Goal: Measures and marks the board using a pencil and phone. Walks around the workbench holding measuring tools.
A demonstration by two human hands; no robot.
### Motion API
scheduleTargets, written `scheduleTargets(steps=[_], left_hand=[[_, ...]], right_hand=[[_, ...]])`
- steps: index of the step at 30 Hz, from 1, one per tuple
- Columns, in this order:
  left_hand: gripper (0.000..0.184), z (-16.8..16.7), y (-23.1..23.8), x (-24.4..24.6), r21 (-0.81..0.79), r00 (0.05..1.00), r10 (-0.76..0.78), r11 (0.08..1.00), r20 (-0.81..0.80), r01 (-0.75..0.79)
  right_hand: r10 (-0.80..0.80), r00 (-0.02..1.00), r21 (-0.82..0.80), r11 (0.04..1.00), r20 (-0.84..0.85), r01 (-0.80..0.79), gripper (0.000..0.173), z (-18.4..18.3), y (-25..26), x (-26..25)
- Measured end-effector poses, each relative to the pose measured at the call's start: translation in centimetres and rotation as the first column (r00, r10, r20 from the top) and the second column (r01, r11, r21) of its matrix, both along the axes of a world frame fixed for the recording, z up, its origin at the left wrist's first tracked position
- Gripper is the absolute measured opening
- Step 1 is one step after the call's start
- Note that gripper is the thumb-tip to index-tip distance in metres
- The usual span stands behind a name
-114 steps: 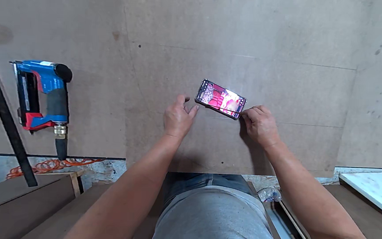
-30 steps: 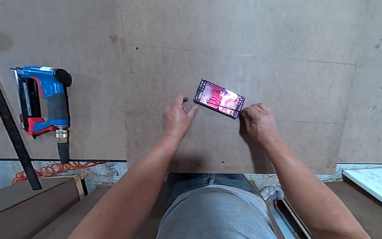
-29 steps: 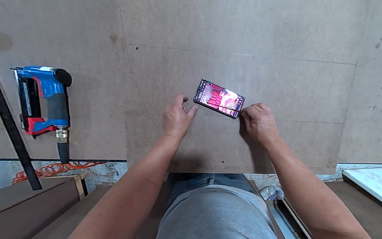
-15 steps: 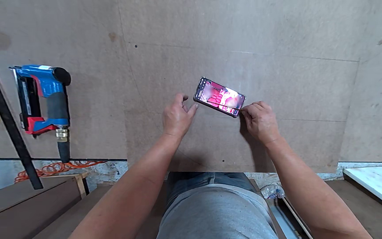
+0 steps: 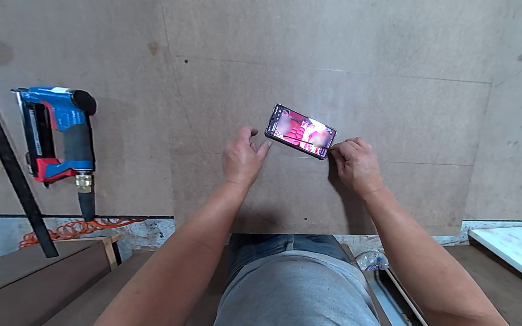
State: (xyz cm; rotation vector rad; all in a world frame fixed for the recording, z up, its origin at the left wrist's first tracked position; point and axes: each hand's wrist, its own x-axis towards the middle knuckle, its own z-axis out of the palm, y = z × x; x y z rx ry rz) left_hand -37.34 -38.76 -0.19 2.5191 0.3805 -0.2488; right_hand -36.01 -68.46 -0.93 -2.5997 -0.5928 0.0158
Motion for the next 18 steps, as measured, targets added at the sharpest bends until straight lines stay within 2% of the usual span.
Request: scheduleTargets(steps=[18], left_hand=[[0.047,-0.09,0.01,0.01,0.001,1.000,0.002,1.000,0.015,-0.002]], right_hand=[[-0.001,1.000,-0.001,1.000,0.019,0.001,0.023,-0.14,0.02,-0.05]])
